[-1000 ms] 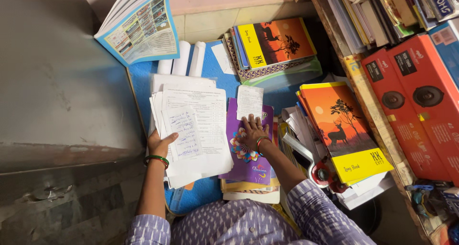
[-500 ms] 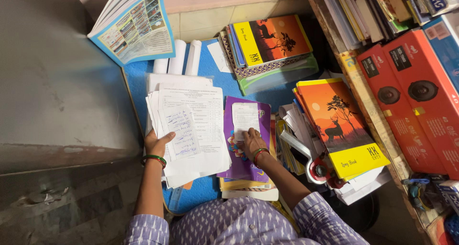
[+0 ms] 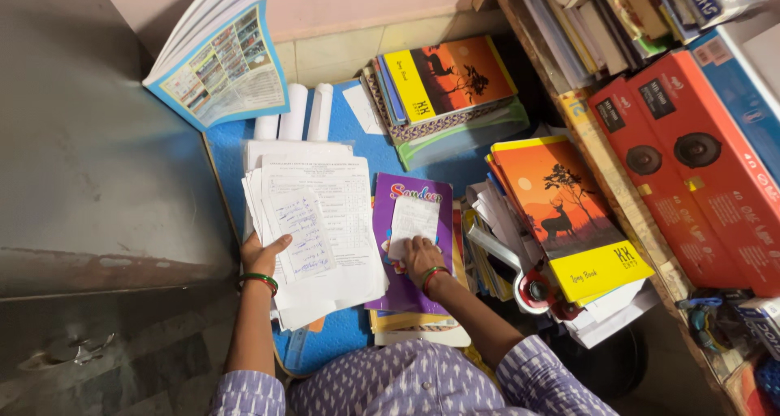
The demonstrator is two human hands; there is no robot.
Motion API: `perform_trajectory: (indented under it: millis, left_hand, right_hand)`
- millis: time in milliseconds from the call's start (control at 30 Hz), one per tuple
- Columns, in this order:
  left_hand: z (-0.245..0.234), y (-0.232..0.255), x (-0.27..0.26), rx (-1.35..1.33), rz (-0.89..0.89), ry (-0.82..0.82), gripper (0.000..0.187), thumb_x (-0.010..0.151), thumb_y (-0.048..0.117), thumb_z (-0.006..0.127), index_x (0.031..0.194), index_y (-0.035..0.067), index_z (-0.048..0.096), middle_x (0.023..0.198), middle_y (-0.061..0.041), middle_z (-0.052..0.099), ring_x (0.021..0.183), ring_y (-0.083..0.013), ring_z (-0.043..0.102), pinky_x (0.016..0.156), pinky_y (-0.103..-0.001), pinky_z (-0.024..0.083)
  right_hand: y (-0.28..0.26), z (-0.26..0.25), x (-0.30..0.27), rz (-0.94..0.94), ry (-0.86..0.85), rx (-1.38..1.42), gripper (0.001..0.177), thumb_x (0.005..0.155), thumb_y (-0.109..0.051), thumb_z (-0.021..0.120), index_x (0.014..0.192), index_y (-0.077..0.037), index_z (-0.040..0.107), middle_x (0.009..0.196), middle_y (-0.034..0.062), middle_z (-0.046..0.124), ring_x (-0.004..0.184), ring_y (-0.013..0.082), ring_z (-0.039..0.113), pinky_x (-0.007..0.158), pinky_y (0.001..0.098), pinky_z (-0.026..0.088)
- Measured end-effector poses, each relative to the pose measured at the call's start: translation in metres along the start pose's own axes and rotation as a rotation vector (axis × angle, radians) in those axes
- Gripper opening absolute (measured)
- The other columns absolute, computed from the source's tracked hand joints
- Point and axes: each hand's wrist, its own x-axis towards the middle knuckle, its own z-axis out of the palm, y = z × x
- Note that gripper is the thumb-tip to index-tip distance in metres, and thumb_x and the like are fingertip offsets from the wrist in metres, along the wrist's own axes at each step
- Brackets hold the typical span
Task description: The person sorts through stacks of papers and notebooks on a blue mat, places documents into a green folder, wipes the mat with a cloth, and then selects tools from a geometry set case.
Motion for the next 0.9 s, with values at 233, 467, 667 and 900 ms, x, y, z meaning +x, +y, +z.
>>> perform_trajectory:
  millis: [233, 467, 667, 900]
  left_hand:
    - [-0.002, -0.015, 0.009, -0.030, 0.029, -0.002, 0.043, 0.080, -0.010, 0.070, 0.121, -0.001, 0.069, 0.114, -0.011, 0.075, 0.099, -0.0177, 0.070, 0.089, -0.030, 0.055]
    - [-0.011, -0.055, 0.036, -0.035, 0.053, 0.035, 0.038, 0.077, -0.006, 0.078, 0.114, -0.004, 0.072, 0.106, -0.014, 0.077, 0.090, -0.0220, 0.071, 0.081, -0.034, 0.057]
    - [-0.008, -0.059, 0.037, -0.091, 0.028, 0.091, 0.044, 0.072, -0.008, 0.079, 0.115, -0.004, 0.073, 0.105, -0.013, 0.078, 0.089, -0.0226, 0.072, 0.081, -0.034, 0.057]
    - [-0.008, -0.048, 0.034, -0.090, 0.022, 0.057, 0.043, 0.074, -0.007, 0.077, 0.117, -0.003, 0.073, 0.106, -0.013, 0.078, 0.093, -0.0214, 0.073, 0.083, -0.032, 0.056]
  right_hand:
    - [-0.004, -0.009, -0.013, -0.055, -0.082, -0.094, 0.059, 0.093, -0.036, 0.066, 0.138, -0.002, 0.048, 0.131, 0.0214, 0.051, 0.129, 0.0387, 0.048, 0.110, 0.0529, 0.039]
    - [-0.016, -0.024, -0.053, -0.131, -0.173, -0.069, 0.108, 0.070, -0.056, 0.087, 0.148, -0.003, 0.034, 0.141, 0.0181, 0.039, 0.142, 0.0372, 0.030, 0.111, 0.0551, 0.036]
    - [-0.016, -0.026, -0.065, -0.177, -0.265, -0.038, 0.121, 0.068, -0.041, 0.096, 0.156, -0.006, 0.022, 0.162, 0.0174, 0.016, 0.151, 0.0393, 0.014, 0.117, 0.0539, 0.031]
    - [-0.012, -0.006, -0.062, -0.144, -0.363, -0.065, 0.111, 0.072, -0.041, 0.094, 0.155, -0.008, 0.027, 0.166, 0.0115, 0.016, 0.153, 0.0362, 0.019, 0.121, 0.0482, 0.029]
